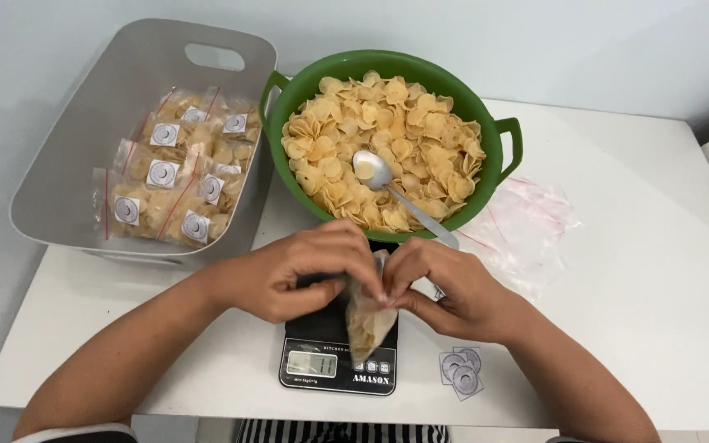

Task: Scooping chips into small plastic bags, weighing them on a digital scale, sealing the bags, and applying labels.

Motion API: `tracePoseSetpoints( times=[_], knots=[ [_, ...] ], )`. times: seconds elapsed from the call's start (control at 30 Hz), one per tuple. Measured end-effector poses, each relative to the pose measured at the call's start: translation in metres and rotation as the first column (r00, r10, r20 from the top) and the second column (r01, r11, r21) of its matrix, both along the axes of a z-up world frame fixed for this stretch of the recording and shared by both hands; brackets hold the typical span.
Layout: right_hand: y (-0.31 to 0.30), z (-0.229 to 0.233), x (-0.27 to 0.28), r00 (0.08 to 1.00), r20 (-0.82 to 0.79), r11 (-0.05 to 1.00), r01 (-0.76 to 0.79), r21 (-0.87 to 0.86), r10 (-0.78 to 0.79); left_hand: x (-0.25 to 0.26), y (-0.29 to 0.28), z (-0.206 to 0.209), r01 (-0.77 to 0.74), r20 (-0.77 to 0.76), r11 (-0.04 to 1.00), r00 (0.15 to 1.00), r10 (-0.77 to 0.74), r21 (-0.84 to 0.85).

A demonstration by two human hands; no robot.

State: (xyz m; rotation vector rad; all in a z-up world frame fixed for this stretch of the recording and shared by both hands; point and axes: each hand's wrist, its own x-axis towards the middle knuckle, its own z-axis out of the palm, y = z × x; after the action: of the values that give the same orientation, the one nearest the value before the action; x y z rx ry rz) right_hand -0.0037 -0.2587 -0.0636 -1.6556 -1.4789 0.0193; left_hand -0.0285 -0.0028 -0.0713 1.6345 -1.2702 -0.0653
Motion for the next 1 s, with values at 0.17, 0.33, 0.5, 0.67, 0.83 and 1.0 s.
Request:
tracePoseSetpoints(
  times=[0.17, 0.33, 0.5, 0.67, 0.83, 1.0],
  knots=[
    [0.001, 0.002, 0.000, 0.998, -0.047, 0.997, -0.045, -0.062, 0.042, -0.002, 0.000, 0.011, -0.044, 0.135, 0.987, 0.991, 0.023, 0.153],
    [-0.001, 0.011, 0.000, 0.997, -0.032, 0.995, -0.066, -0.075, 0.064, -0.008, -0.001, 0.015, -0.162, 0.329, 0.957, 0.941, 0.076, 0.242],
    [-0.004, 0.029, 0.001, 1.000, 0.002, 0.980, -0.007, -0.199, 0.008, -0.008, -0.005, 0.005, -0.340, 0.607, 0.930, 0.771, 0.191, 0.138],
    [-0.014, 0.035, 0.007, 0.987, 0.147, 0.913, 0.119, -0.390, -0.066, -0.011, -0.006, 0.010, -0.443, 0.741, 0.895, 0.616, 0.268, 0.044],
    [-0.011, 0.039, 0.001, 0.975, 0.213, 0.931, 0.131, -0.341, -0.059, -0.016, -0.006, 0.013, -0.389, 0.686, 0.920, 0.683, 0.251, 0.050],
    [-0.012, 0.039, 0.004, 0.971, 0.229, 0.949, 0.141, -0.282, -0.076, -0.017, -0.004, 0.019, -0.381, 0.602, 0.911, 0.768, 0.218, 0.156]
  ],
)
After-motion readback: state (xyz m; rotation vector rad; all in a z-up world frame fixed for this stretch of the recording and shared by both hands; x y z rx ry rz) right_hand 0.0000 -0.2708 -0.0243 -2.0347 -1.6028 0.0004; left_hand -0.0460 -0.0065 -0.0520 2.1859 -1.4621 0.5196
